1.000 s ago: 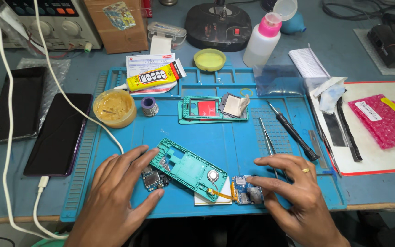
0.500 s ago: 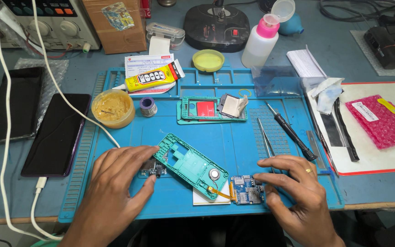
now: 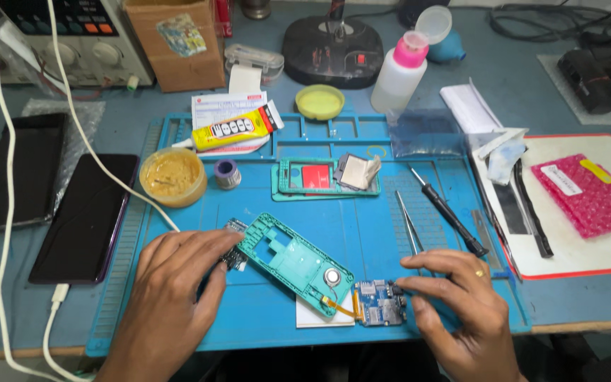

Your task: The person repairs a teal keypad feature phone at a workbench. They pry the phone open with a spudger, use tweezers to lift out the battery and internal components, disconnect a flex cable from the circuit board, reposition the board and housing, and finally scoop flux paste from a container with a fingertip tool.

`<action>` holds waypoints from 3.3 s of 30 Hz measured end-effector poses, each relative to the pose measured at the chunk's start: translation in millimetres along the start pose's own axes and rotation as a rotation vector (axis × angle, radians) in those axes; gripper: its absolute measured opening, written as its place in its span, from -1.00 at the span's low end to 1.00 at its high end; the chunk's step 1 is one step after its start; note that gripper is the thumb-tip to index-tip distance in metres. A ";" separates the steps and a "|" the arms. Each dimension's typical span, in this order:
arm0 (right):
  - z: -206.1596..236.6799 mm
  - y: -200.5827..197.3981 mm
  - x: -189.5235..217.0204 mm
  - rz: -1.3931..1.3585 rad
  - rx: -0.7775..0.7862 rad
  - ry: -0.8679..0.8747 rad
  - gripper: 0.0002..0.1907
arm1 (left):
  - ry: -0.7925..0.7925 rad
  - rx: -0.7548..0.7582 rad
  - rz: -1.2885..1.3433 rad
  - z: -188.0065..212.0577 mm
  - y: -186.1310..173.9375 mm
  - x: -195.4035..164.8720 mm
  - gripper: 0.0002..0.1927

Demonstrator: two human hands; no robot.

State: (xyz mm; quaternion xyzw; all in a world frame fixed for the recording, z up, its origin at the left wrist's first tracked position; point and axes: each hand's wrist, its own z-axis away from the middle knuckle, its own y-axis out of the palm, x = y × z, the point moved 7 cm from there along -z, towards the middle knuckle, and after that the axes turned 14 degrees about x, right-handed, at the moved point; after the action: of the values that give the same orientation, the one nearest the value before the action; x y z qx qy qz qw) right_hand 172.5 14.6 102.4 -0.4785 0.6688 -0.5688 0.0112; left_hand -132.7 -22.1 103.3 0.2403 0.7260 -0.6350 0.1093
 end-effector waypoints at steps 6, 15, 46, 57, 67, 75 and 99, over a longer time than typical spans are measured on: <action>-0.1 8.1 2.4 0.036 0.149 -0.117 -0.63 | -0.025 -0.003 -0.092 -4.9 4.8 0.7 -0.54; 2.5 6.9 -2.9 -0.035 0.104 -0.064 -0.66 | 0.211 0.094 -0.018 -13.2 14.6 -23.8 -0.42; 3.2 1.6 -5.8 -0.100 -0.003 0.008 -0.87 | 0.260 0.426 0.153 -40.7 5.3 -24.2 -0.30; 3.5 1.4 -5.6 -0.113 -0.012 0.015 -0.85 | 0.304 0.412 0.242 -3.6 3.6 -15.9 -0.33; 1.9 0.8 -4.0 -0.095 -0.020 0.031 -0.81 | 0.241 0.430 0.201 16.7 21.0 2.2 -0.29; 0.4 0.1 -2.0 -0.083 -0.024 0.027 -0.83 | 0.223 0.430 0.214 22.3 29.5 10.8 -0.29; -12.0 19.6 -7.0 0.066 0.309 0.053 -0.48 | 0.279 0.362 0.212 27.6 36.2 13.0 -0.35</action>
State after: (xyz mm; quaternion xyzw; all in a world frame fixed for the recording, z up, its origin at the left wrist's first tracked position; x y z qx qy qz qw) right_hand 157.4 26.1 87.9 -0.4336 0.5889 -0.6766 0.0858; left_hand -130.3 -43.4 61.1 0.4161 0.5793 -0.7003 0.0290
